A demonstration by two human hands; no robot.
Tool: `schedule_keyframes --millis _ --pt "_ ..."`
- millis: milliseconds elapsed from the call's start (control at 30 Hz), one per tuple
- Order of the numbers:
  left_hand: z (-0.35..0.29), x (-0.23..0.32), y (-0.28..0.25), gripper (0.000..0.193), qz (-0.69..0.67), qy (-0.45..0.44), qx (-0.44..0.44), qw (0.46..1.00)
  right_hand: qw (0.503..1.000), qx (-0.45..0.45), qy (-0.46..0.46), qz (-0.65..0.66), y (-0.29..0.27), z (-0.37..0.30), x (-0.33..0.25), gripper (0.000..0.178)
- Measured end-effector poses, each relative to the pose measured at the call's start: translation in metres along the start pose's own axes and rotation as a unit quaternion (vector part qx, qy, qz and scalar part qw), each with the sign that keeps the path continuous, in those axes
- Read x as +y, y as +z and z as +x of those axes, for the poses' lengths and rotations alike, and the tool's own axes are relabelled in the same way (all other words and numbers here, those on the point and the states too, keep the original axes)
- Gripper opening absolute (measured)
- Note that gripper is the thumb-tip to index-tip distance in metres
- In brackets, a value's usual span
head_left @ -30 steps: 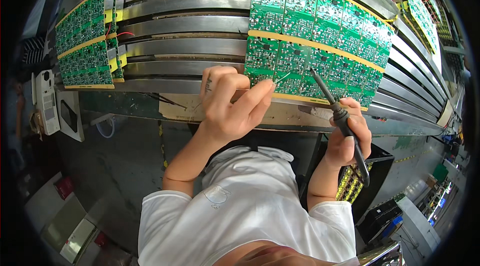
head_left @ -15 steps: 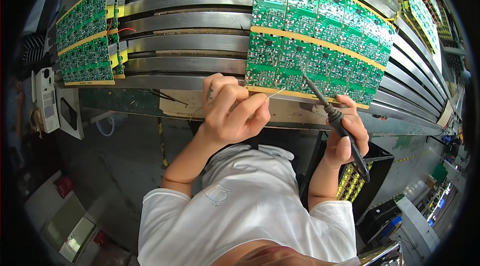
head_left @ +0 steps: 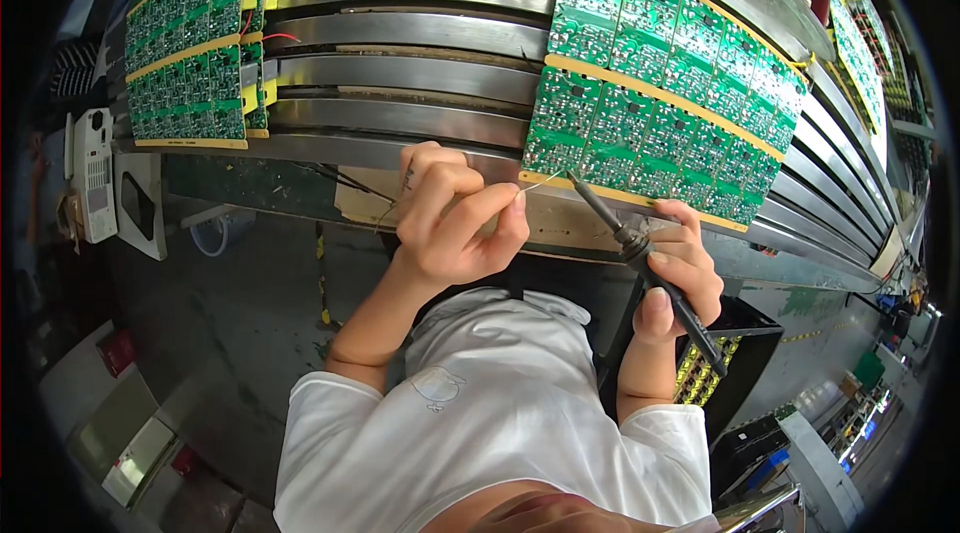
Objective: Soldering components onto multiple printed circuit boards at an industrial assembly station.
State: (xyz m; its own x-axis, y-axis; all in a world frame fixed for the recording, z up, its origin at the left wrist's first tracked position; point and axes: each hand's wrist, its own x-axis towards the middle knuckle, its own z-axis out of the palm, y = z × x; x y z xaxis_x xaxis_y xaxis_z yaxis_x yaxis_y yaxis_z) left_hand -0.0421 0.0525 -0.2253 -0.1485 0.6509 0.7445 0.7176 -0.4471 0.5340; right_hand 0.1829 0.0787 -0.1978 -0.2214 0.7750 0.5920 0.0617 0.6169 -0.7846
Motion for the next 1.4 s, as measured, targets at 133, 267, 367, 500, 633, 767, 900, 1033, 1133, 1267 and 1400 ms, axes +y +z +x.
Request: schedule_keyframes --millis 133,267,367,500,633,767,900,1033,1133,1267,1400 --pt "0.002 0.001 -0.001 0.018 0.008 0.004 -0.01 1.0 1.0 -0.007 -0.001 -0.011 0.003 0.001 0.0 0.018" --pt "0.003 0.002 -0.001 0.017 0.017 0.009 -0.021 1.0 1.0 -0.012 -0.006 -0.025 0.004 0.002 -0.002 0.018" --pt "0.003 0.002 -0.001 0.018 0.025 0.011 -0.022 0.999 0.998 -0.024 -0.019 -0.045 0.005 0.002 -0.005 0.018" --pt "0.003 0.003 0.001 0.019 0.027 0.012 -0.022 0.999 0.992 -0.049 -0.035 -0.108 0.006 0.003 -0.017 0.018" --pt "0.004 0.004 -0.001 0.019 0.026 0.009 -0.023 0.999 0.988 -0.059 -0.042 -0.137 0.007 0.001 -0.021 0.019" --pt "0.008 0.004 -0.002 0.019 0.03 0.002 -0.022 0.999 0.989 -0.046 -0.045 -0.134 0.006 0.002 -0.019 0.019" --pt "0.016 0.001 -0.002 0.021 0.043 -0.008 -0.014 0.999 0.994 -0.003 -0.046 -0.102 0.002 0.002 -0.009 0.02" --pt "0.026 -0.004 -0.001 0.022 0.044 0.007 -0.02 0.999 0.999 0.038 -0.013 -0.034 0.0 0.004 0.001 0.021" --pt "0.033 -0.005 0.002 0.023 0.044 0.011 -0.023 0.999 0.999 0.042 -0.018 -0.029 0.001 0.007 0.003 0.021" --pt "0.04 -0.006 0.004 0.023 0.041 0.016 -0.025 0.999 0.998 0.047 -0.024 -0.025 0.002 0.01 0.005 0.022" --pt "0.045 -0.008 0.005 0.024 0.029 0.017 -0.022 0.999 0.998 0.052 -0.027 -0.03 0.003 0.013 0.006 0.022"
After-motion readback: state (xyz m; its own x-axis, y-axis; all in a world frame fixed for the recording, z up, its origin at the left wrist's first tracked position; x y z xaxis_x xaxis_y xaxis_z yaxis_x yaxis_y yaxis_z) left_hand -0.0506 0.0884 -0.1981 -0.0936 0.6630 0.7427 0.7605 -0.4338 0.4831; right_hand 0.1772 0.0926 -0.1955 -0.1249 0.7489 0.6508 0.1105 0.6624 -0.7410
